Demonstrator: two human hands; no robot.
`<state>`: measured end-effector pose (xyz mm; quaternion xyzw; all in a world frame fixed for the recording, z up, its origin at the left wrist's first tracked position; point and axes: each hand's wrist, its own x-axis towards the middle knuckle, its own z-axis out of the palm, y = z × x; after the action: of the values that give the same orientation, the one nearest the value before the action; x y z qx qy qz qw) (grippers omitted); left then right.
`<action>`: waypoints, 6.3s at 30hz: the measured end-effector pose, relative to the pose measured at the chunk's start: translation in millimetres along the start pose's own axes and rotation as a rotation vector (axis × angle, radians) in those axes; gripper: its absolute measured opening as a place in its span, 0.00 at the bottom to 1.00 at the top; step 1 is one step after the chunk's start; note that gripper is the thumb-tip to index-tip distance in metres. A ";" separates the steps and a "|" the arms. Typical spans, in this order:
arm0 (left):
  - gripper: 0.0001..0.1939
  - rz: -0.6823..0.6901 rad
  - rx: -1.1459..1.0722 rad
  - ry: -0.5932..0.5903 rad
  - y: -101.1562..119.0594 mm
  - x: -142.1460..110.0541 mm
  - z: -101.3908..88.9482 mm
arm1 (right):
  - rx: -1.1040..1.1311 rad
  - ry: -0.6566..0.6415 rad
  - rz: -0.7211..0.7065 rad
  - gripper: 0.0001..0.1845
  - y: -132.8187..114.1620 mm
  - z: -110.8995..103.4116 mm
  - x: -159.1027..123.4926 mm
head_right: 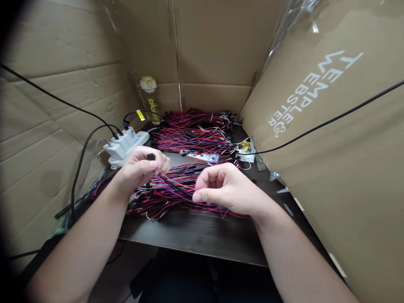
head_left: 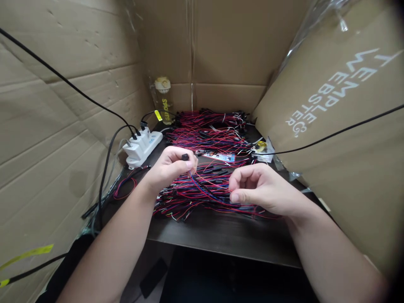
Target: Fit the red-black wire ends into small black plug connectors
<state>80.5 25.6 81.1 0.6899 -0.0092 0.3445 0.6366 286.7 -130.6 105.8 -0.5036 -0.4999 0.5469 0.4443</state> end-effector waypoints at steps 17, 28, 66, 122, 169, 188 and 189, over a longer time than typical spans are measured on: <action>0.11 -0.074 0.161 -0.202 3.1 -0.7 14.2 | 0.080 -0.047 -0.096 0.08 14.5 13.7 17.1; 0.09 -0.040 0.289 -0.241 8.0 0.7 24.1 | 0.155 -0.023 -0.173 0.07 9.5 18.7 16.3; 0.04 0.263 0.603 -0.088 -0.8 4.9 26.0 | -0.026 0.177 -0.146 0.14 9.3 17.8 16.5; 0.17 -0.052 0.233 -0.261 -0.4 3.6 40.4 | -0.002 0.085 -0.132 0.09 9.5 1.4 2.6; 0.16 -0.298 0.317 -0.314 -1.1 3.9 33.0 | -0.263 0.026 -0.116 0.12 -2.6 3.8 3.7; 0.15 -0.308 0.378 -0.374 -1.8 4.3 31.5 | -0.257 0.060 -0.061 0.11 -3.9 8.3 1.1; 0.15 -0.299 0.382 -0.374 -1.8 4.2 31.5 | -0.256 0.061 -0.064 0.11 -4.1 8.4 0.8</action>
<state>99.1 -0.1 83.1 0.8421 0.0403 0.1093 0.5265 278.2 -130.3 109.7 -0.5562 -0.5678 0.4485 0.4088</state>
